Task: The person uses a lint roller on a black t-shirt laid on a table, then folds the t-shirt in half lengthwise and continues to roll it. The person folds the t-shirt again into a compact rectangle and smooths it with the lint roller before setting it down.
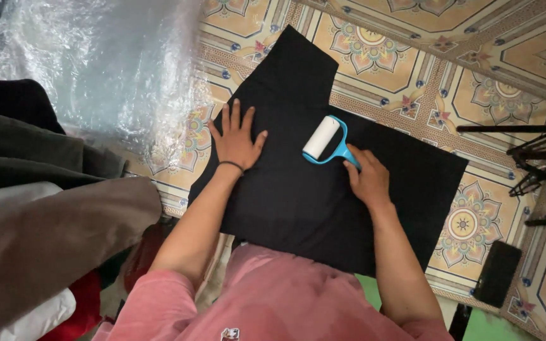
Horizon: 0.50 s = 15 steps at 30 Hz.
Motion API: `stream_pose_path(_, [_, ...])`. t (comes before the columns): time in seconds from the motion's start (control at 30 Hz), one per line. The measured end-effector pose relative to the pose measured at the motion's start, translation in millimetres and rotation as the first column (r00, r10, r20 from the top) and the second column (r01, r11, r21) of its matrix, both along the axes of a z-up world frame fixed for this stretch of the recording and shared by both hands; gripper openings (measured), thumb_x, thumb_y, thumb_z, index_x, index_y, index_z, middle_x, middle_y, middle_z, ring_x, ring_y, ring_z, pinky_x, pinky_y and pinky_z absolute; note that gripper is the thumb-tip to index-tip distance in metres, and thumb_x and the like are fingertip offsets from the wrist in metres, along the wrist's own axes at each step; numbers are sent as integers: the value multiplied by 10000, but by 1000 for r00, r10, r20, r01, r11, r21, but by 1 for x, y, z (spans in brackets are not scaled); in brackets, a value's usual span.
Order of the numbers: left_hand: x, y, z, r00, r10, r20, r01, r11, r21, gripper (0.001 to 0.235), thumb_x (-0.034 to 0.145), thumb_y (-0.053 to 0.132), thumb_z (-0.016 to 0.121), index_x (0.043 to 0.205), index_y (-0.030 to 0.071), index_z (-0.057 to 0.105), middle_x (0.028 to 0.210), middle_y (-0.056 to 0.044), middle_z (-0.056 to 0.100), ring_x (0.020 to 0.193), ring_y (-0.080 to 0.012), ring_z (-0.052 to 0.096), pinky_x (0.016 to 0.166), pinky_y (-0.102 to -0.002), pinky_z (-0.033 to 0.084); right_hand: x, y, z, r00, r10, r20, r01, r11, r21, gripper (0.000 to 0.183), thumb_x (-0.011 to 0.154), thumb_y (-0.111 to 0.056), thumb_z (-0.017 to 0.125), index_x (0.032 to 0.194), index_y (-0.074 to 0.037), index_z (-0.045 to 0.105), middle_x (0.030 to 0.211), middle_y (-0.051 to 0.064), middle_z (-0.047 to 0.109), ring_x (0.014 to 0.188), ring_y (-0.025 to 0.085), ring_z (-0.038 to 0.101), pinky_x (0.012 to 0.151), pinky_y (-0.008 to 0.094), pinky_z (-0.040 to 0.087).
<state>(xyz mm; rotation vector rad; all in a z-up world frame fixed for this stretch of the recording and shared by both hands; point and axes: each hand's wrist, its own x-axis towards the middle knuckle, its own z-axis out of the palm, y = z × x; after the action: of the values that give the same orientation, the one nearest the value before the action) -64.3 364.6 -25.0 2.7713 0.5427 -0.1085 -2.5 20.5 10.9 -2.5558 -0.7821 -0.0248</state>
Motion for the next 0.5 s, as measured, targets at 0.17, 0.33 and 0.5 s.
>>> stream_pose_path(0.17, [-27, 19, -24, 907, 30, 420, -72, 994, 85, 482, 942, 419, 640, 1364, 186, 614, 1503, -125, 494, 1405, -332, 414, 1110, -630, 239, 25, 5, 15, 995, 14, -103, -28, 991, -133, 395, 955, -310, 707, 1349, -293, 695, 993, 73, 696, 927, 382, 702, 801, 500, 554])
stream_pose_path(0.33, [-59, 17, -8, 729, 80, 680, -94, 995, -17, 311, 986, 319, 615, 1234, 143, 682, 1132, -71, 636, 1035, -312, 649, 893, -450, 484, 43, 73, 3, 986, 119, -117, -133, 984, -118, 411, 955, -352, 671, 1366, -343, 681, 976, 80, 666, 925, 380, 705, 784, 485, 577])
stream_pose_path(0.5, [-86, 10, -30, 758, 407, 509, -183, 882, -434, 381, 1057, 276, 537, 1359, 43, 539, 1126, -133, 623, 913, -304, 711, 791, -430, 581, 24, 175, -26, 989, 69, -134, -74, 997, -36, 422, 943, -321, 703, 1363, -344, 661, 980, 83, 681, 895, 375, 731, 747, 510, 598])
